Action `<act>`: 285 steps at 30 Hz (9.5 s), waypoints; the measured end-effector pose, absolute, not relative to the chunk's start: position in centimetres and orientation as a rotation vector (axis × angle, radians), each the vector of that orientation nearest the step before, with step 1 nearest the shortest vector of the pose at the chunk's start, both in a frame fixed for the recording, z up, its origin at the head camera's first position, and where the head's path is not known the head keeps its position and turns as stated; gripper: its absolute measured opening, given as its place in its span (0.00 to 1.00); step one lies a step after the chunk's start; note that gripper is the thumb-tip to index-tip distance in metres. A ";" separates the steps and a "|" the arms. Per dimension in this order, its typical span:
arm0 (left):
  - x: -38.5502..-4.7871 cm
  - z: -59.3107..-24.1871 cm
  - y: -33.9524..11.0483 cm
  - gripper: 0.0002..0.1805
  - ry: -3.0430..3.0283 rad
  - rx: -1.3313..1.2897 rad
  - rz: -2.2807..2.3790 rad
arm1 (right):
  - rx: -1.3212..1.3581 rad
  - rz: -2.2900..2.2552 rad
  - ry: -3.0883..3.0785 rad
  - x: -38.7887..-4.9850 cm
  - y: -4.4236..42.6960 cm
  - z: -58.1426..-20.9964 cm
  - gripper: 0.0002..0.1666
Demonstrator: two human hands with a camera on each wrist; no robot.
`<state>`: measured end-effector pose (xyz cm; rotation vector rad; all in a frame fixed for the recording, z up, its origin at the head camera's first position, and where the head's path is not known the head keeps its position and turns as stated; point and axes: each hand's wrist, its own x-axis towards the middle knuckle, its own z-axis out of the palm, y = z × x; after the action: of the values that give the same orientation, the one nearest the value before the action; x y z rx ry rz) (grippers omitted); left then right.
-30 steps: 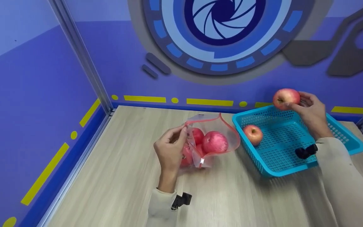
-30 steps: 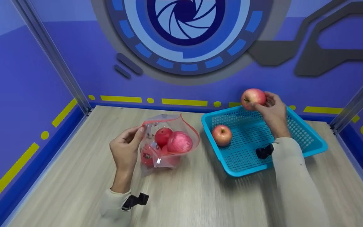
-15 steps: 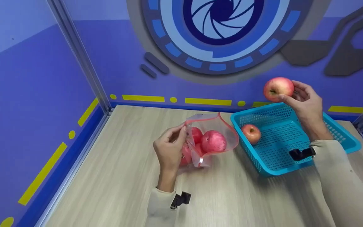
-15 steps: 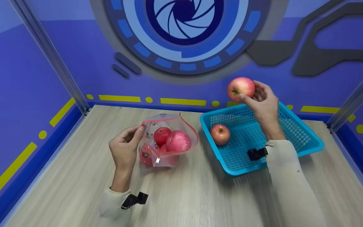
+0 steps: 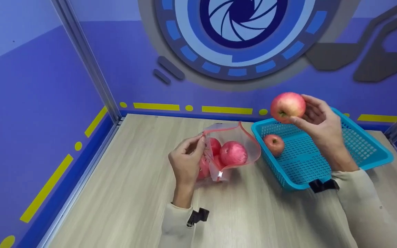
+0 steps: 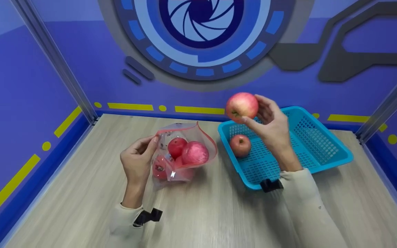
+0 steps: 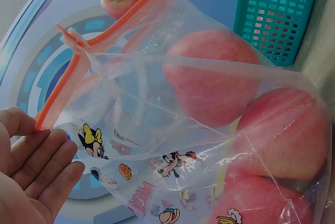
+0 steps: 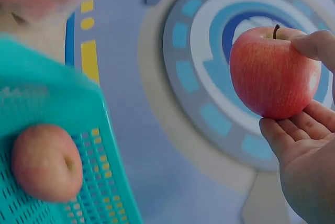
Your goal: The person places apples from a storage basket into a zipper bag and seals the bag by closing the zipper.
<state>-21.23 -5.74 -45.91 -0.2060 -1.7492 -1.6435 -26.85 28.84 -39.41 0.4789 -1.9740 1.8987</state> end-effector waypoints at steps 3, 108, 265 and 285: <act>-21.3 -45.8 -5.7 0.08 -1.749 -0.206 -1.643 | 0.541 1.873 -1.985 -25.9 27.7 -39.4 0.38; -21.2 -45.6 -5.9 0.06 -1.746 -0.166 -1.649 | 0.596 1.652 -2.068 -25.3 23.6 -41.9 0.32; -21.5 -45.7 -6.1 0.06 -1.759 -0.156 -1.612 | 0.524 1.653 -2.693 -31.0 31.7 -40.1 0.45; -21.6 -45.8 -6.0 0.05 -1.744 -0.157 -1.615 | 0.747 1.748 -2.474 -26.0 27.3 -40.6 0.43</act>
<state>-21.65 -6.02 -45.83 -0.1573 -1.7438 -1.6151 -25.97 27.31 -40.61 0.7470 -2.4738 1.7484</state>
